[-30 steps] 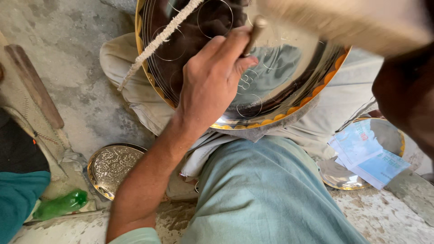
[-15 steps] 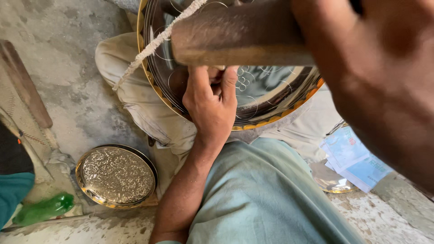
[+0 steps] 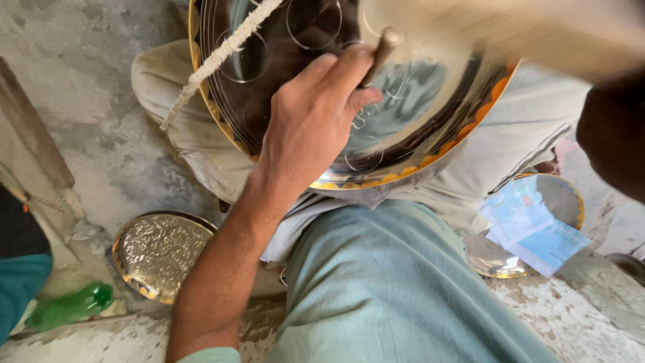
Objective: The person sits on the floor and uses a wooden mallet and a small cylindrical tool to hammer circular indentations into a large metal tray. They repeatedly strike the tool against the tray surface to create a pattern of small dimples.
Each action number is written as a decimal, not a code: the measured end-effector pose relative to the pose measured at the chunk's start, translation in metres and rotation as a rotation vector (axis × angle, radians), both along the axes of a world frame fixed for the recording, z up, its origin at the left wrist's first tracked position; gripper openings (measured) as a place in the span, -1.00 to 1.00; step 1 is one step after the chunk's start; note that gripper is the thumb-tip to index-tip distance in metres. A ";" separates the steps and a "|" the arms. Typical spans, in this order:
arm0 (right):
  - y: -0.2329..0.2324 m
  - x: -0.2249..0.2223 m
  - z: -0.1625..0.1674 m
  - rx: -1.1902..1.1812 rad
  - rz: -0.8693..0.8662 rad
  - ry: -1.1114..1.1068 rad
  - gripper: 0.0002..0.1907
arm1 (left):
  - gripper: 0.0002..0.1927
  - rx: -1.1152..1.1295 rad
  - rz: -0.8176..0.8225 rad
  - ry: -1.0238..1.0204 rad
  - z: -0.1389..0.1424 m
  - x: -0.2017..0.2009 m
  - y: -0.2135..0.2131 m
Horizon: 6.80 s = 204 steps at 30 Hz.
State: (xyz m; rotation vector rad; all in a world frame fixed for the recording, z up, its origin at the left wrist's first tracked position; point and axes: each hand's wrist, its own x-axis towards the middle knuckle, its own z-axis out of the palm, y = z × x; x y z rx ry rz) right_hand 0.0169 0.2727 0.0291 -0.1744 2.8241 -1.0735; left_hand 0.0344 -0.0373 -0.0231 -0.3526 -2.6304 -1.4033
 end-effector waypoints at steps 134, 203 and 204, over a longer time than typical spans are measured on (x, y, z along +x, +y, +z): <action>-0.170 -0.047 0.120 0.896 0.984 0.665 -0.56 | -0.77 0.035 0.728 -0.106 -0.046 0.067 0.032; -0.073 -0.045 0.046 0.103 0.515 0.205 -0.48 | -0.63 0.085 0.365 -0.025 -0.008 0.036 0.003; -0.080 -0.048 0.050 0.093 0.530 0.185 -0.46 | -0.63 0.084 0.385 -0.014 -0.009 0.039 0.005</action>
